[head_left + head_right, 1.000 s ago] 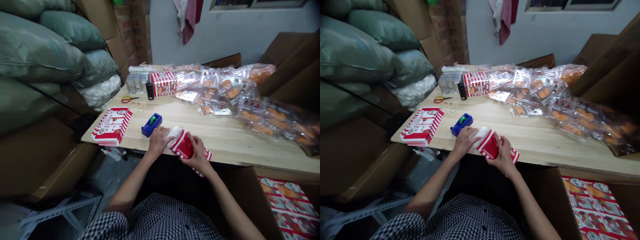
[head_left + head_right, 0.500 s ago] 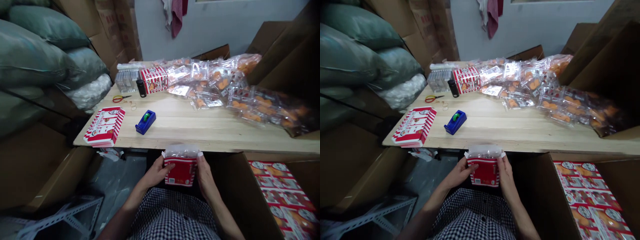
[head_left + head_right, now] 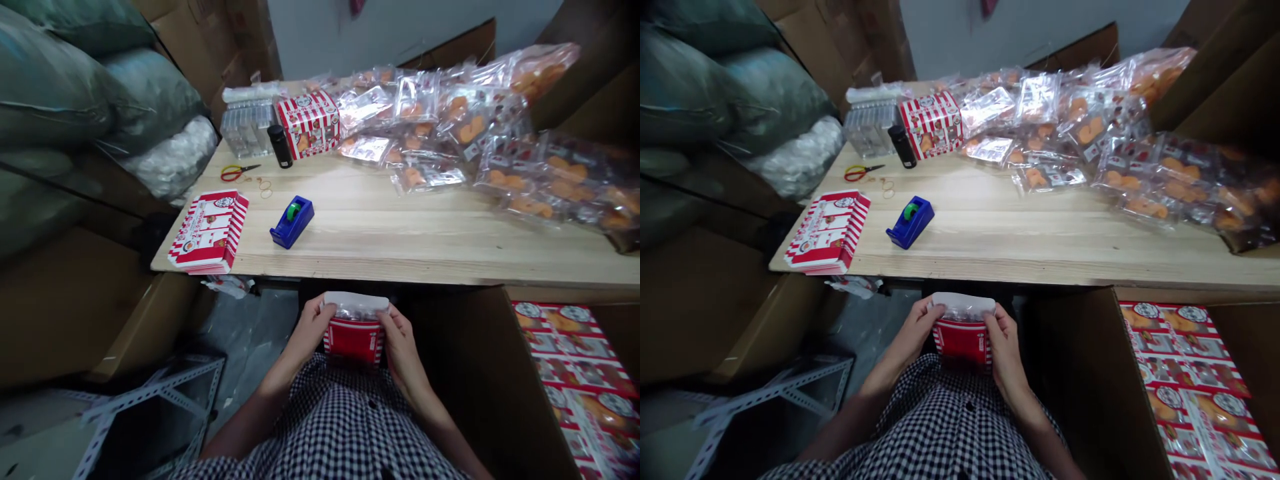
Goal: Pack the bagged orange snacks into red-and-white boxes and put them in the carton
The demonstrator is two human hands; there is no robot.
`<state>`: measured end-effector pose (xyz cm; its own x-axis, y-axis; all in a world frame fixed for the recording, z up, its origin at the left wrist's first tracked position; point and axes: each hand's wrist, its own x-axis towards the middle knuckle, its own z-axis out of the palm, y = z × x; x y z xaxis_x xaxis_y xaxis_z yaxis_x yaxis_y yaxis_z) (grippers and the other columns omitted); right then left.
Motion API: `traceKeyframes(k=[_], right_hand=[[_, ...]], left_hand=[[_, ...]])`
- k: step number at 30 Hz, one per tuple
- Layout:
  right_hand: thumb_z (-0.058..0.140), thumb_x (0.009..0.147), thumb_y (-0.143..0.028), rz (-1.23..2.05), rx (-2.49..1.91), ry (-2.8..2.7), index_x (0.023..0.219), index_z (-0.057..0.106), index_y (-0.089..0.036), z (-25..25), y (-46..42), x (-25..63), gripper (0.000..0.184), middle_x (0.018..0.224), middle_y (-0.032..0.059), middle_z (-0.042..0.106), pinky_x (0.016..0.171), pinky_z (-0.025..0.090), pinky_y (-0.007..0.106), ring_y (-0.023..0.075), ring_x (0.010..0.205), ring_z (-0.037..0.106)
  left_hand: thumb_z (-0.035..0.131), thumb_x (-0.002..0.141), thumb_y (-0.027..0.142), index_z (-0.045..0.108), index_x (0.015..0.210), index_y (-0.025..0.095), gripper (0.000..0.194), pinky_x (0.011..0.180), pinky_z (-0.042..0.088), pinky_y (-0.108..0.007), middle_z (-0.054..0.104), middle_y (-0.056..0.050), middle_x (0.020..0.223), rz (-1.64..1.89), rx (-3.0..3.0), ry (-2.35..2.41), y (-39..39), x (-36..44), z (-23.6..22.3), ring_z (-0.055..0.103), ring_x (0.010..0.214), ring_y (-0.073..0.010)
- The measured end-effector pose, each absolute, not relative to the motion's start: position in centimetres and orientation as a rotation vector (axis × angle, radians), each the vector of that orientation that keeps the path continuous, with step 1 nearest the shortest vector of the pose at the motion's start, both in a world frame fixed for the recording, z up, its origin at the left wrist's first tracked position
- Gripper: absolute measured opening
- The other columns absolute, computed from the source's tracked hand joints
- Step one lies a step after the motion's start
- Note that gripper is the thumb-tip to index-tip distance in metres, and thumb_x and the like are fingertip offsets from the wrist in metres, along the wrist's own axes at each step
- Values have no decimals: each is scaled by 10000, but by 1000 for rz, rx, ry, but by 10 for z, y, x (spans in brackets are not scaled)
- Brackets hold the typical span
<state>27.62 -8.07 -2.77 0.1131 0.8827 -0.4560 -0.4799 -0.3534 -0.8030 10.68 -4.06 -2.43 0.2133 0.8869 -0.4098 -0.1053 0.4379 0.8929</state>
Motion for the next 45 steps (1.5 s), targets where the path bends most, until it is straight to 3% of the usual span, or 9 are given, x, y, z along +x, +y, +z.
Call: traceKeyframes(k=[5,11,13,16,22,31,36,41,45], right_hand=[[701,729,-246,1480,-1267,-426,692,588,-211,-33,-65,274,124,604,-71,624,532,414,219,113,513,518],[683,734,-225,1452,-1247,-440,786,642,-205,-37,-57,277,69,643,-56,667,542,441,222,122,537,556],[679,743,-225,1450,-1246,-443,816,643,-210,-38,-59,279,84,687,-50,694,575,476,235,133,572,591],[688,769,-252,1488,-1230,-443,889,654,-230,-39,-65,281,127,815,-34,744,688,536,279,166,681,662],[534,897,-585,1725,-1047,-369,1096,718,-244,-38,-73,294,435,1140,45,755,1007,497,426,291,1158,652],[746,845,-353,1988,-926,-449,1323,624,-292,-32,-59,308,497,1295,35,696,1126,408,415,242,1244,616],[814,750,-299,1955,-1018,-244,1065,741,-259,-45,-54,310,325,1084,34,778,995,522,405,249,1072,707],[821,608,-175,1870,-1163,-228,863,758,-253,-55,-48,312,274,879,20,791,853,575,435,272,874,738],[740,668,-136,1774,-1154,-432,793,784,-225,-47,-44,313,160,949,44,777,914,539,383,249,958,707]], left_hand=[[653,775,215,677,887,155,129,646,428,-211,672,11,733,899,654,1112,-42,109,-31,576,644,-121],[623,899,460,690,1134,143,400,888,479,-314,746,-89,1025,894,418,845,-47,101,-32,684,949,-228],[644,886,469,700,1130,122,428,935,472,-341,745,-110,1052,898,340,760,-46,96,-34,683,1005,-252],[741,830,311,721,1077,105,323,953,468,-338,755,-111,1030,929,321,782,-44,92,-39,694,989,-239],[785,734,178,753,1004,116,278,806,501,-272,773,-75,906,875,360,904,-34,90,-45,704,782,-171],[760,683,147,780,939,144,257,704,511,-235,770,-46,842,823,326,923,-22,91,-47,678,694,-137],[754,693,156,786,921,153,230,720,517,-233,773,-42,836,829,333,899,-19,93,-45,689,713,-142],[662,727,131,749,1136,156,419,788,524,-281,780,-91,990,734,449,893,-18,97,-42,721,836,-202],[598,724,98,803,946,121,302,913,504,-327,766,-129,1059,825,629,845,-17,96,-48,704,997,-253]])
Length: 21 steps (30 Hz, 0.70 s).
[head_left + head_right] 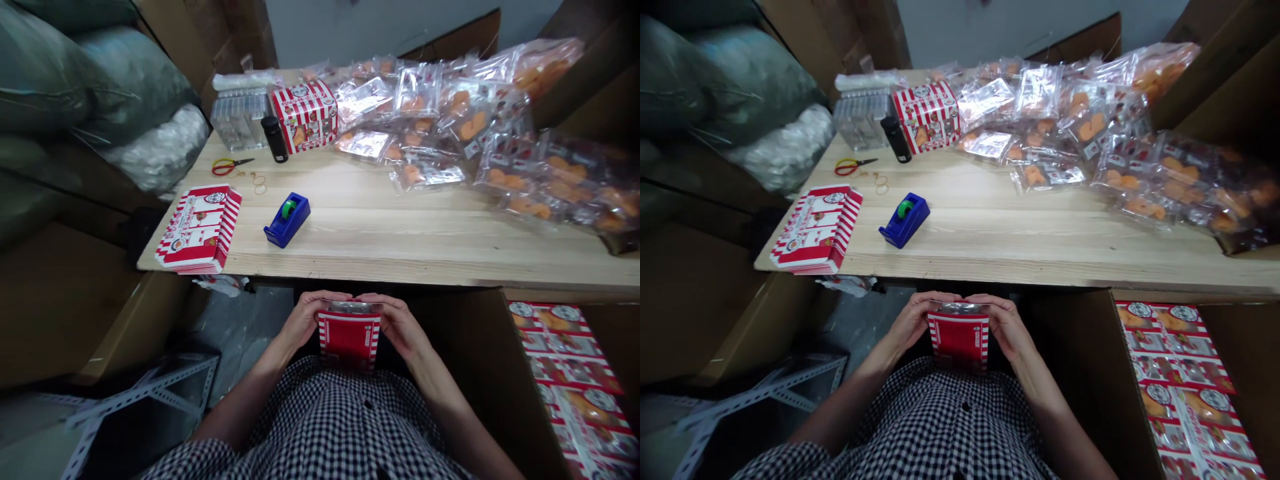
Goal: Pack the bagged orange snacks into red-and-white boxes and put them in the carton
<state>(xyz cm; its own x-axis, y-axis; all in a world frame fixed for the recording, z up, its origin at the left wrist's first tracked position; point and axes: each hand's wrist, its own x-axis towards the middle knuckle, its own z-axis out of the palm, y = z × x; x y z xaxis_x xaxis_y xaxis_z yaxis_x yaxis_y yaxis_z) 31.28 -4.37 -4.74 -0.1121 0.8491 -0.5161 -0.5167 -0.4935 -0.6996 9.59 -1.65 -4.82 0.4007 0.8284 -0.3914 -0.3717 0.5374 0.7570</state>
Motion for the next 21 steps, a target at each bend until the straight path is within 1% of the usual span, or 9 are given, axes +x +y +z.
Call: traceKeyframes(k=[2,6,8,10,12,14,16,18,21], right_hand=[[694,716,-133,1722,-1089,-608,765,795,-214,-43,-44,313,138,990,60,765,969,503,378,256,1045,679],[624,804,-169,1674,-1005,-837,804,805,-234,-42,-50,317,193,1049,68,747,1037,442,425,287,1174,623],[608,839,-223,1689,-965,-907,841,805,-241,-43,-55,321,198,1115,77,732,1075,407,459,306,1243,576],[581,885,-326,1705,-917,-978,913,804,-242,-43,-60,326,240,1205,92,701,1097,384,490,322,1282,540],[591,903,-386,1688,-943,-1089,1007,791,-244,-42,-65,328,266,1283,100,662,1089,395,493,323,1273,544],[648,896,-359,1613,-1047,-1201,1048,777,-263,-42,-66,328,222,1300,95,649,1045,442,462,300,1221,581],[678,894,-311,1518,-1146,-1256,1024,782,-284,-43,-65,325,168,1264,87,669,988,482,427,277,1168,614],[662,913,-313,1463,-1171,-1258,998,790,-294,-44,-61,324,155,1221,88,692,955,501,423,273,1143,630],[685,899,-312,1487,-1137,-1305,1006,789,-293,-38,-53,326,151,1224,86,698,1011,473,462,288,1195,615]], left_hand=[[585,735,99,811,902,129,282,979,478,-360,761,-133,1078,843,715,775,-16,91,-51,683,1067,-274],[589,819,158,784,1063,147,313,1077,408,-421,684,-150,1269,730,963,626,-15,76,-46,588,1243,-312],[628,855,199,756,1139,173,313,1084,404,-436,638,-149,1340,670,1116,608,-15,70,-40,559,1281,-316],[654,876,227,740,1174,216,310,1068,422,-434,631,-134,1354,627,1228,641,-15,67,-35,572,1270,-299],[643,900,250,736,1176,253,291,1063,430,-433,639,-114,1349,613,1294,694,-16,66,-34,586,1255,-277],[615,922,262,740,1161,278,270,1068,427,-436,647,-96,1340,630,1327,746,-18,68,-35,595,1244,-261],[593,934,264,750,1136,289,257,1066,429,-435,658,-88,1323,663,1334,789,-18,69,-37,602,1234,-253],[575,943,267,757,1120,289,254,1066,429,-427,667,-91,1308,682,1330,825,-17,70,-36,609,1226,-247],[625,910,282,738,1156,294,271,1060,433,-424,633,-95,1363,627,1336,798,-13,67,-29,581,1268,-263]])
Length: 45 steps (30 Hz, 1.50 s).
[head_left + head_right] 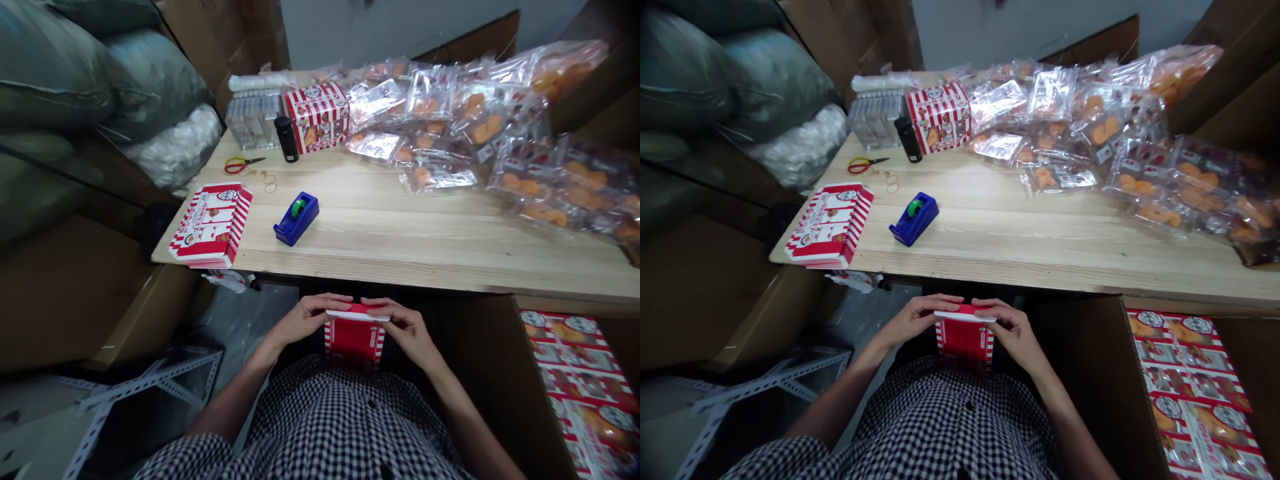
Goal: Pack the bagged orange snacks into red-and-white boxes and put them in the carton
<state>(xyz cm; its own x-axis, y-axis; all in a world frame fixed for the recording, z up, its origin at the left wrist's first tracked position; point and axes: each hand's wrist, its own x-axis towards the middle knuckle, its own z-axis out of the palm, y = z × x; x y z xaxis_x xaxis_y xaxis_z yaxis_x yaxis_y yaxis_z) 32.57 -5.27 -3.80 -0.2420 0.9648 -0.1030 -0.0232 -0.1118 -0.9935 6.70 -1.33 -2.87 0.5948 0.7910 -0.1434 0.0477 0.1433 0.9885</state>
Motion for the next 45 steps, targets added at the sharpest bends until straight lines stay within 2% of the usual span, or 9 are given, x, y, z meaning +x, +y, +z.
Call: traceKeyframes(k=[3,6,8,12,18,26,31,37,45], right_hand=[[695,893,-304,1521,-1115,-1405,958,789,-279,-24,-46,329,117,1230,76,701,1081,414,490,289,1243,589],[667,913,-315,1531,-1142,-1483,853,773,-256,-13,-42,330,135,1185,70,717,1015,456,465,271,1137,643],[685,898,-323,1544,-1153,-1520,914,769,-261,-9,-39,329,106,1160,66,725,953,485,438,261,1066,664],[679,899,-335,1530,-1179,-1568,1124,747,-285,-11,-28,327,241,1134,61,739,922,491,404,254,1045,667],[666,897,-346,1526,-1254,-1535,1004,790,-263,-15,-17,326,183,988,54,772,826,515,382,240,910,693],[657,902,-333,1486,-1270,-1563,987,793,-278,-18,-12,325,170,934,38,789,763,530,378,243,851,706],[672,895,-362,1572,-1248,-1523,983,797,-266,-12,-16,325,181,968,47,783,810,526,368,243,897,702],[598,942,-402,1695,-1202,-1375,1147,747,-273,-14,-29,322,285,1140,50,753,956,501,413,255,1056,680],[650,911,-424,1879,-1160,-1214,1208,718,-285,-12,-30,320,334,1116,47,767,933,525,397,230,1008,705]], left_hand=[[631,903,276,728,1173,294,287,1065,425,-435,606,-86,1400,564,1382,760,-8,65,-15,557,1298,-274],[612,917,271,749,1131,279,254,1049,437,-416,680,-85,1297,541,1467,773,-4,66,-3,628,1203,-255],[670,879,265,746,1141,278,273,1009,464,-388,721,-86,1219,528,1534,798,0,69,1,670,1122,-251],[688,864,238,729,1174,279,316,919,502,-351,757,-78,1130,548,1653,852,10,73,-1,711,994,-238],[634,902,270,748,1134,276,258,799,507,-294,783,-54,1038,545,1658,876,18,78,-15,718,890,-213],[650,890,296,774,1075,276,224,756,494,-286,790,-57,995,556,1573,945,16,81,-15,709,836,-210],[650,888,309,765,1100,260,246,777,511,-284,784,-62,1034,562,1517,932,12,79,-16,716,873,-212],[641,898,319,752,1134,246,272,907,509,-308,759,-69,1128,568,1439,913,7,72,-19,711,1016,-226],[630,903,319,758,1128,213,280,922,517,-326,760,-89,1123,574,1311,870,6,62,-23,712,1020,-233]])
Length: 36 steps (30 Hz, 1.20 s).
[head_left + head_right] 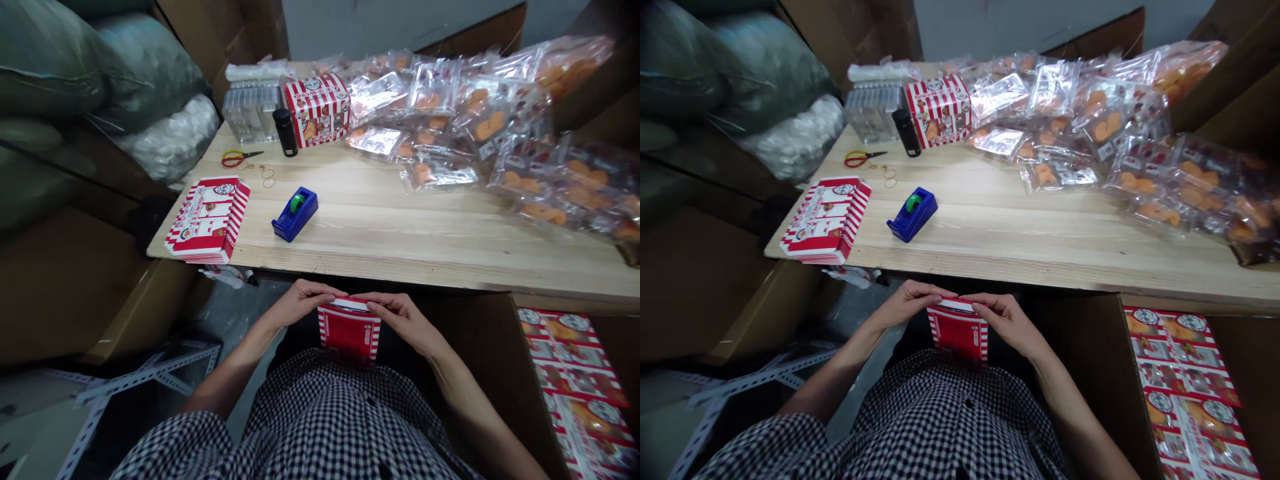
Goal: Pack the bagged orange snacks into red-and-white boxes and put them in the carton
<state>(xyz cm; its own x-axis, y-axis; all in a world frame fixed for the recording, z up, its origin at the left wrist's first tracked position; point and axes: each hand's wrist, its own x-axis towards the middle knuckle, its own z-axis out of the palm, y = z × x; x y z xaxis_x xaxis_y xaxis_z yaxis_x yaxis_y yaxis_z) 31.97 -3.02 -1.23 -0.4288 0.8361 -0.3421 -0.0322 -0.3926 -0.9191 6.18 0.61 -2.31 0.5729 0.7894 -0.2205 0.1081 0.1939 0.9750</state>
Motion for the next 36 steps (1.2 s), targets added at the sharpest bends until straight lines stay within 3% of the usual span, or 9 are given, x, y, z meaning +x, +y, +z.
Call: traceKeyframes(k=[9,15,22,30,36], right_hand=[[592,958,-348,1778,-1071,-1487,1216,711,-306,-2,-33,324,288,1278,45,695,1034,481,462,265,1162,643],[542,990,-281,1515,-1103,-1702,1274,663,-343,-5,-47,328,315,1278,10,700,1201,272,585,273,1270,590],[485,1013,-238,1360,-1088,-1945,1383,569,-329,-5,-57,329,390,1358,13,649,1186,336,576,247,1286,584],[431,1037,-213,1157,-1080,-2124,1451,484,-324,-10,-57,330,433,1395,25,621,1209,307,558,209,1313,562],[530,1008,-282,1077,-1135,-2145,1488,420,-340,-16,-69,336,496,1432,30,590,1212,275,592,231,1336,539]], left_hand=[[654,890,280,751,1136,250,266,1038,484,-410,723,-90,1213,493,1320,767,2,56,-18,670,1153,-256],[637,890,189,744,1148,269,290,1040,484,-417,735,-93,1183,579,1538,746,-5,60,-3,677,1134,-253],[637,894,183,727,1169,284,306,1036,496,-399,750,-52,1155,595,1825,776,-15,58,2,709,1073,-205],[583,944,192,704,1170,234,260,988,547,-363,744,-59,1170,701,1865,841,-30,79,1,707,1064,-169],[640,916,186,611,1322,262,414,1181,356,-516,688,-59,1288,704,1959,742,-39,74,-11,608,1257,-213]])
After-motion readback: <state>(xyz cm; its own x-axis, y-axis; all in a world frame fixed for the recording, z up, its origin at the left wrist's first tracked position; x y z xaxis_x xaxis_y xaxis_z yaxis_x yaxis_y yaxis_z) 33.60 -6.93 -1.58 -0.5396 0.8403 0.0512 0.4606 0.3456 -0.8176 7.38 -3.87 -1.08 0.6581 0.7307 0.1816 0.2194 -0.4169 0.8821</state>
